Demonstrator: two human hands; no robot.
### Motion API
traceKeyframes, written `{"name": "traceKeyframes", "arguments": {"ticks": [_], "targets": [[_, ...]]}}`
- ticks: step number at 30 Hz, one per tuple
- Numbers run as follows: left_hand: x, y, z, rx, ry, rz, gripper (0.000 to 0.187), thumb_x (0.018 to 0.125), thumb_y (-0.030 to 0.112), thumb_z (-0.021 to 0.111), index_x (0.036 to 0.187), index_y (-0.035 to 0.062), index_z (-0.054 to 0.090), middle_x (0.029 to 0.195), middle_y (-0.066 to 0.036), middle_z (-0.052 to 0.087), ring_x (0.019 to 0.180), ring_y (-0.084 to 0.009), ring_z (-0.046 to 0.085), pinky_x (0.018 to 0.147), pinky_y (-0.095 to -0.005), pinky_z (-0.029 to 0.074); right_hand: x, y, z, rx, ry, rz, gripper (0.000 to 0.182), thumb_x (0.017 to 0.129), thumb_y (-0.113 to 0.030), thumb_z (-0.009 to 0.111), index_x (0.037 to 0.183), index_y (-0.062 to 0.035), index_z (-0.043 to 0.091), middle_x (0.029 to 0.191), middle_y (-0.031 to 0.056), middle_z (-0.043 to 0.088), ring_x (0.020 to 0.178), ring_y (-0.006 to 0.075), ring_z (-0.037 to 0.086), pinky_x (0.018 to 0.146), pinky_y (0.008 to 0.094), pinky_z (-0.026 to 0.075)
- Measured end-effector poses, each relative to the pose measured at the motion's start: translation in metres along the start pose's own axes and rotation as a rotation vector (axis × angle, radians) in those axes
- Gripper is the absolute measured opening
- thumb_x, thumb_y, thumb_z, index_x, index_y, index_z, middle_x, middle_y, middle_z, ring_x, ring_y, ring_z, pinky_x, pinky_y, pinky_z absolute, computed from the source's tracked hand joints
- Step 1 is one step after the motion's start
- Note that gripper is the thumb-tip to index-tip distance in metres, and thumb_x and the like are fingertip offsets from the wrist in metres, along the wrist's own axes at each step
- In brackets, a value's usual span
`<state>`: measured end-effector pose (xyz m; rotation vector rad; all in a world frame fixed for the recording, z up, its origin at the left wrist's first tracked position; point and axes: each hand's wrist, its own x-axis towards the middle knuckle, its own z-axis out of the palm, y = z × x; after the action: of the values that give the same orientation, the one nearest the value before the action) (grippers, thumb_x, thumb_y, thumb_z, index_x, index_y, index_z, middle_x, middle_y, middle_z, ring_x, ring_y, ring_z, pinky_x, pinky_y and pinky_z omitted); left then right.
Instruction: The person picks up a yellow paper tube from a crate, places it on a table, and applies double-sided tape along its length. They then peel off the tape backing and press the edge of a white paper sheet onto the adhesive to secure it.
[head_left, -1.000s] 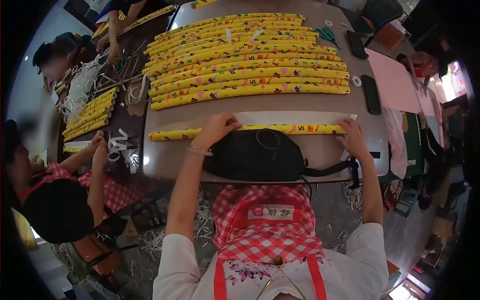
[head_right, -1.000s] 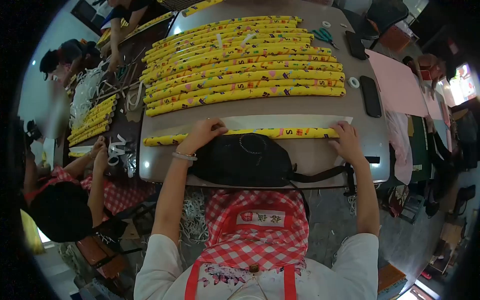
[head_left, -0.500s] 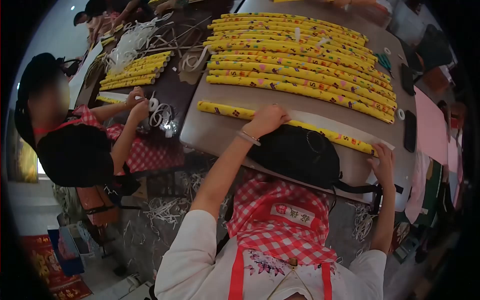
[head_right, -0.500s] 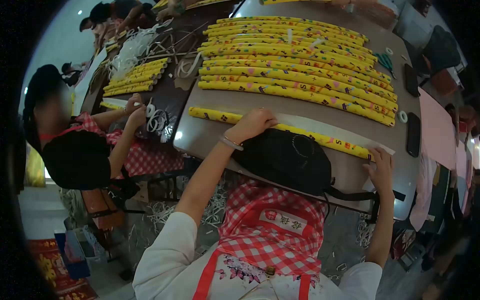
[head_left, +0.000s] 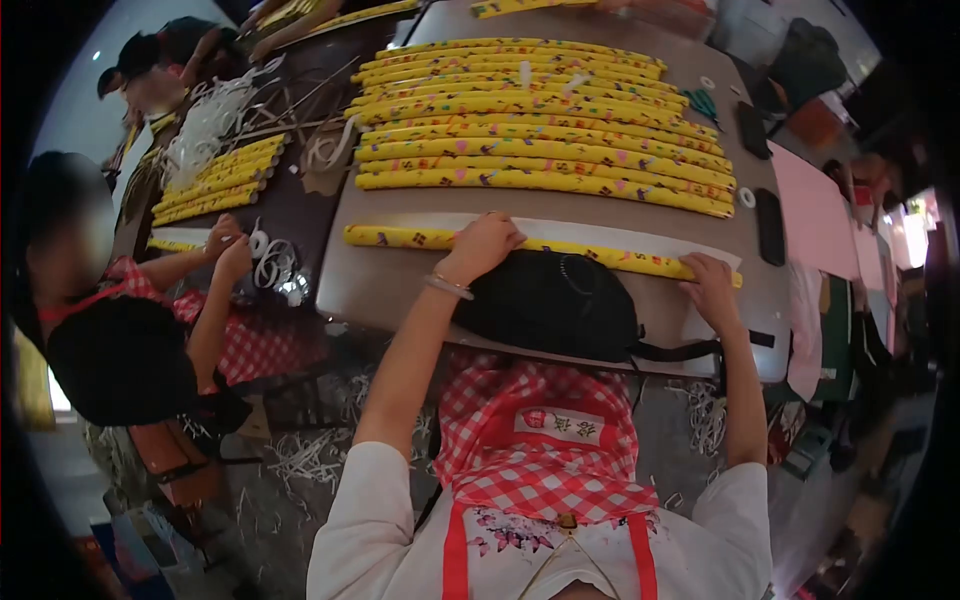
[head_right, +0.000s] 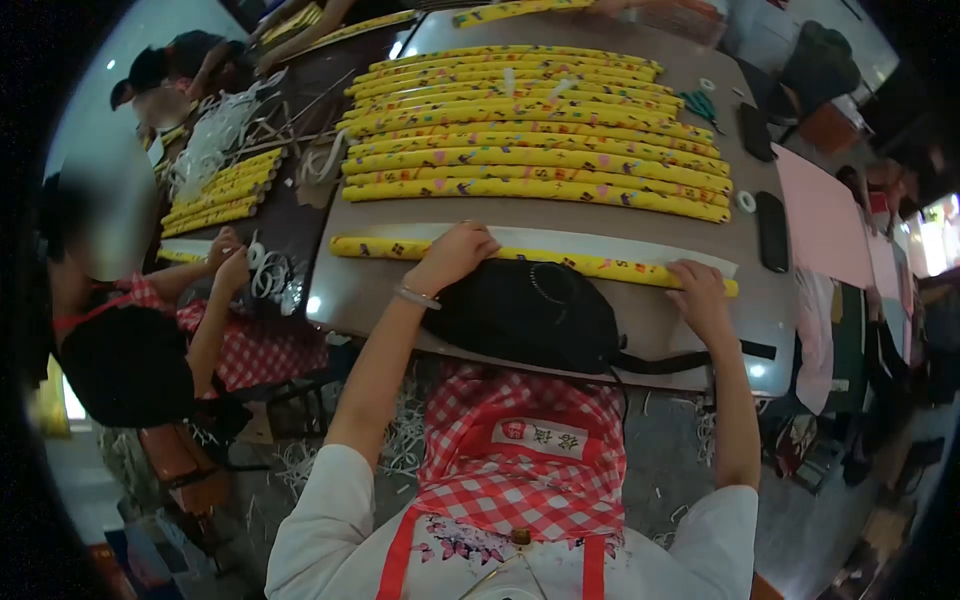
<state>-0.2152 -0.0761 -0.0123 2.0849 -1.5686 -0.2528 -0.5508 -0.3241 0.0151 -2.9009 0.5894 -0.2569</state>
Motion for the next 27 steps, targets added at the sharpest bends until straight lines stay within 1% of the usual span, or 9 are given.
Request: {"name": "traceKeyframes", "arguments": {"ticks": [3, 9, 11, 20, 21, 23, 24, 26, 27], "targets": [[0.003, 0.009, -0.010, 0.022, -0.125, -0.051, 0.022, 0.088, 0.022, 0.059, 0.089, 0.0024, 0.068, 0.098, -0.013, 0.062, 0.090, -0.0340, 0.058, 0.079, -0.0428, 0.048, 0.000, 0.004, 0.012, -0.007, 0.071, 0.018, 0.040, 0.074, -0.009, 0.069, 0.111, -0.0119, 0.056, 0.112, 0.0058, 0.057, 0.108, 0.0257, 0.053, 0.095, 0.0416, 0.036], [0.014, 0.000, 0.001, -0.029, -0.007, 0.077, 0.021, 0.086, 0.026, 0.060, 0.090, 0.0071, 0.068, 0.101, -0.014, 0.062, 0.091, -0.0334, 0.060, 0.078, -0.0418, 0.048, 0.003, 0.012, 0.023, -0.025, 0.211, 0.077, 0.033, 0.075, -0.008, 0.068, 0.106, -0.0129, 0.057, 0.110, 0.0042, 0.057, 0.106, 0.0244, 0.053, 0.091, 0.0419, 0.037], [0.018, 0.009, -0.006, -0.034, -0.149, -0.047, 0.024, 0.088, 0.025, 0.061, 0.099, 0.0051, 0.067, 0.118, -0.018, 0.058, 0.103, -0.0352, 0.057, 0.086, -0.0409, 0.047, 0.003, 0.014, 0.023, -0.022, 0.246, 0.088, 0.033, 0.076, -0.010, 0.068, 0.106, -0.0129, 0.057, 0.109, 0.0041, 0.057, 0.106, 0.0242, 0.053, 0.091, 0.0422, 0.036], [0.020, 0.023, -0.016, -0.081, -0.254, -0.167, 0.027, 0.078, 0.018, 0.073, 0.095, 0.0016, 0.061, 0.128, -0.019, 0.052, 0.119, -0.0353, 0.048, 0.097, -0.0389, 0.041, -0.004, 0.012, 0.021, -0.008, 0.154, 0.104, 0.031, 0.078, -0.025, 0.068, 0.104, -0.0129, 0.056, 0.107, 0.0033, 0.057, 0.104, 0.0230, 0.053, 0.089, 0.0396, 0.036], [0.020, 0.023, -0.014, -0.077, -0.259, -0.165, 0.027, 0.078, 0.018, 0.073, 0.095, 0.0016, 0.061, 0.128, -0.019, 0.052, 0.119, -0.0353, 0.048, 0.097, -0.0389, 0.041, -0.006, 0.011, 0.022, -0.031, 0.174, 0.104, 0.031, 0.077, -0.025, 0.068, 0.103, -0.0130, 0.056, 0.107, 0.0033, 0.057, 0.104, 0.0231, 0.053, 0.088, 0.0400, 0.036], [0.015, 0.018, -0.011, -0.139, -0.148, -0.069, 0.027, 0.074, 0.018, 0.074, 0.086, 0.0011, 0.056, 0.099, -0.019, 0.060, 0.095, -0.0373, 0.056, 0.080, -0.0426, 0.045, -0.006, 0.007, 0.022, -0.042, 0.191, 0.084, 0.032, 0.077, -0.025, 0.069, 0.103, -0.0132, 0.055, 0.107, 0.0034, 0.057, 0.104, 0.0232, 0.053, 0.088, 0.0404, 0.036], [0.013, 0.015, -0.009, -0.129, -0.140, -0.092, 0.027, 0.074, 0.018, 0.074, 0.086, 0.0011, 0.056, 0.099, -0.019, 0.060, 0.095, -0.0373, 0.056, 0.080, -0.0426, 0.045, -0.008, 0.006, 0.022, -0.058, 0.220, 0.087, 0.032, 0.076, -0.023, 0.070, 0.103, -0.0130, 0.055, 0.107, 0.0036, 0.057, 0.104, 0.0236, 0.053, 0.088, 0.0412, 0.036], [0.010, 0.009, -0.006, -0.097, -0.151, -0.011, 0.027, 0.077, 0.018, 0.073, 0.095, 0.0029, 0.059, 0.130, -0.018, 0.050, 0.121, -0.0353, 0.046, 0.098, -0.0393, 0.040, -0.010, 0.001, 0.020, -0.056, 0.253, 0.074, 0.032, 0.075, -0.021, 0.070, 0.102, -0.0127, 0.055, 0.106, 0.0039, 0.057, 0.104, 0.0243, 0.053, 0.088, 0.0426, 0.036], [0.009, 0.012, -0.008, -0.094, -0.166, -0.036, 0.027, 0.077, 0.018, 0.073, 0.095, 0.0033, 0.060, 0.131, -0.019, 0.049, 0.121, -0.0353, 0.046, 0.098, -0.0392, 0.040, -0.009, 0.001, 0.016, -0.043, 0.260, 0.059, 0.033, 0.075, -0.020, 0.071, 0.102, -0.0125, 0.055, 0.106, 0.0040, 0.057, 0.104, 0.0248, 0.053, 0.089, 0.0434, 0.036]]}}
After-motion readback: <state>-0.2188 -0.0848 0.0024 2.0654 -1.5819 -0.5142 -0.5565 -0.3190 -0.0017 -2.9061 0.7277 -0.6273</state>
